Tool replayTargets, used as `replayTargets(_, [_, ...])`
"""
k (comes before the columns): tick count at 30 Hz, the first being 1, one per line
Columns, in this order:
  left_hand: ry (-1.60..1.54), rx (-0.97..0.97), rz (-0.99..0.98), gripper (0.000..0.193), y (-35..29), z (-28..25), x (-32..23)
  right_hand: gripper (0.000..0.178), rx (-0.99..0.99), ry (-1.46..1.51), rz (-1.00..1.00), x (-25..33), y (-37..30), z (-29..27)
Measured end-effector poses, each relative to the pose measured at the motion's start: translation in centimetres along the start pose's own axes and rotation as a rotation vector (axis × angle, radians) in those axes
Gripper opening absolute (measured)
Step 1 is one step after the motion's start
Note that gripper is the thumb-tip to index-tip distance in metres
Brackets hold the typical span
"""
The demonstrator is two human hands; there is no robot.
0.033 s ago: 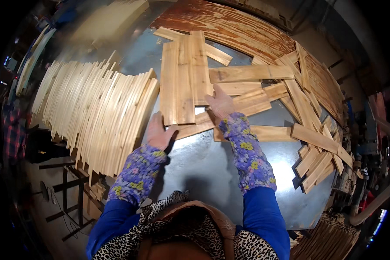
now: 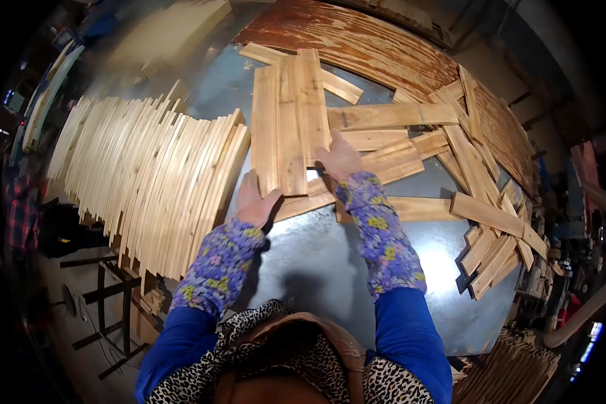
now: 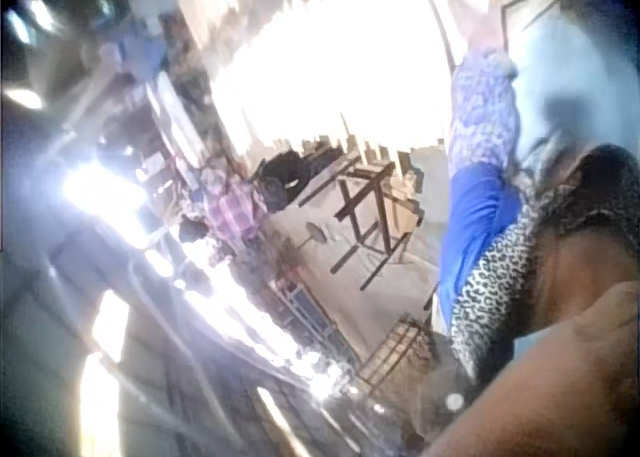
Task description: The person picks up thin wooden planks from a pile on a metal table and arranges them into a neat stack. The person handles the wood by hand, repeatedly picking up individual pieces and placing them into a growing pile on the left side of the table.
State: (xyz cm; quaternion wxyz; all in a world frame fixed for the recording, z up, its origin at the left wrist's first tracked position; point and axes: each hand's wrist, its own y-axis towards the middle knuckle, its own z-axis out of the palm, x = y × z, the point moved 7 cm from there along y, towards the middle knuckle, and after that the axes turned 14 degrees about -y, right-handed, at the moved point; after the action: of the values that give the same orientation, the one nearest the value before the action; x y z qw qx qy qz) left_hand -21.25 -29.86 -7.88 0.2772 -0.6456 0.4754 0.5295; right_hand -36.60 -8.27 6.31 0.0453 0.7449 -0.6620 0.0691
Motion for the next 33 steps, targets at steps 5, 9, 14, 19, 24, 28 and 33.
replayTargets(5, [-0.115,0.079,-0.28,0.113,7.4,2.9,-0.6,0.09,-0.056,-0.227,0.26,0.9,3.3,4.1])
replayTargets(9, [0.085,0.051,-0.234,0.111,6.7,4.2,-0.7,0.1,-0.137,-0.069,0.401,-2.6,2.1,6.2])
replayTargets(14, [0.048,0.227,-0.282,0.121,2.1,6.9,-2.2,0.09,-0.117,-0.006,0.371,-8.2,-1.7,5.6])
replayTargets(19, [0.037,0.375,-0.153,0.114,-8.3,14.6,-7.9,0.078,-0.063,0.123,0.472,-24.9,-13.9,4.7])
replayTargets(24, [-0.573,0.505,-0.234,0.097,-15.0,20.8,-9.9,0.053,0.046,0.63,0.8,-35.2,-25.3,0.4])
replayTargets(28, [-0.508,0.473,-0.129,0.082,-13.0,16.4,-10.4,0.041,-0.049,0.154,0.597,-30.1,-27.9,-6.2])
replayTargets(33, [-0.433,0.55,-0.294,0.075,-11.6,8.7,-10.4,0.046,-0.255,0.059,0.566,-18.1,-32.9,-6.9])
